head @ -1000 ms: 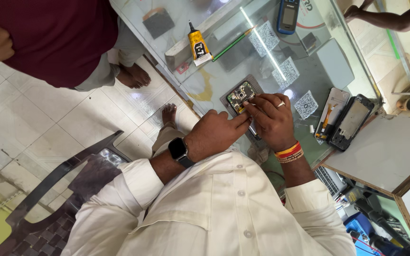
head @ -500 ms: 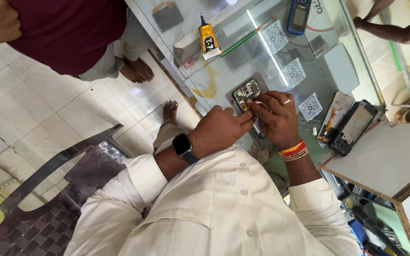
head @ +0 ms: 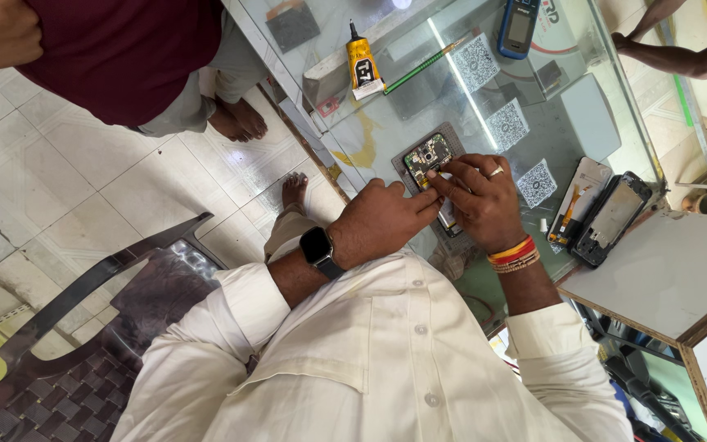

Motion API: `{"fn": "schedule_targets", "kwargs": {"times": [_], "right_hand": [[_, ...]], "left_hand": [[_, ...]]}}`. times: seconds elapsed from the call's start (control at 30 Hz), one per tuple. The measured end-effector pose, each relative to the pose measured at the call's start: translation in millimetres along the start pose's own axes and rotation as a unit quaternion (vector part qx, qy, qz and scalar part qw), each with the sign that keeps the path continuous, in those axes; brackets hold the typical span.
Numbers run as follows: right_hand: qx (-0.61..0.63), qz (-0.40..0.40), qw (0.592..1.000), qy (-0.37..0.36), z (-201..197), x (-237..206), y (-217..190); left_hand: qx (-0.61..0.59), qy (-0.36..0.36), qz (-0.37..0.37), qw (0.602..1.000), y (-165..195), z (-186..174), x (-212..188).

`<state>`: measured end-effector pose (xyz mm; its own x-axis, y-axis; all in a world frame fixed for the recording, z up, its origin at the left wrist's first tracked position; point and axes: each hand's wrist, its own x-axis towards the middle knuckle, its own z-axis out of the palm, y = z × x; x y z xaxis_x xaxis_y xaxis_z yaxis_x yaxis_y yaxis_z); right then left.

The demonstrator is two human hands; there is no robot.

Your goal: The person disassembles a smartphone, removes the back cover, and detaches the battery connector. They then place a new battery into the chassis, reconnect the battery, and reattach the back cover. The person uses a screwdriver to secure the back cover screws.

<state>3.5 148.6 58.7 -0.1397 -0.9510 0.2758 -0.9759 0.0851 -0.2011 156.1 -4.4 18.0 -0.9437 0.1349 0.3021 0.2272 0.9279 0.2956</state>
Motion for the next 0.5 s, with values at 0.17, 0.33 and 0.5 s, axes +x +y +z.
{"fn": "schedule_targets", "kwargs": {"times": [0.17,0.33,0.5], "right_hand": [[0.007,-0.02,0.999,-0.041,-8,0,11],[-0.004,-0.048,0.996,-0.069,-10,1,17],[-0.002,-0.059,0.995,-0.078,-12,4,10]], "left_hand": [[0.008,0.038,0.018,0.999,1,3,3],[0.028,0.053,0.056,0.997,1,4,-2],[0.01,0.039,0.046,0.998,-1,-1,-6]]}}
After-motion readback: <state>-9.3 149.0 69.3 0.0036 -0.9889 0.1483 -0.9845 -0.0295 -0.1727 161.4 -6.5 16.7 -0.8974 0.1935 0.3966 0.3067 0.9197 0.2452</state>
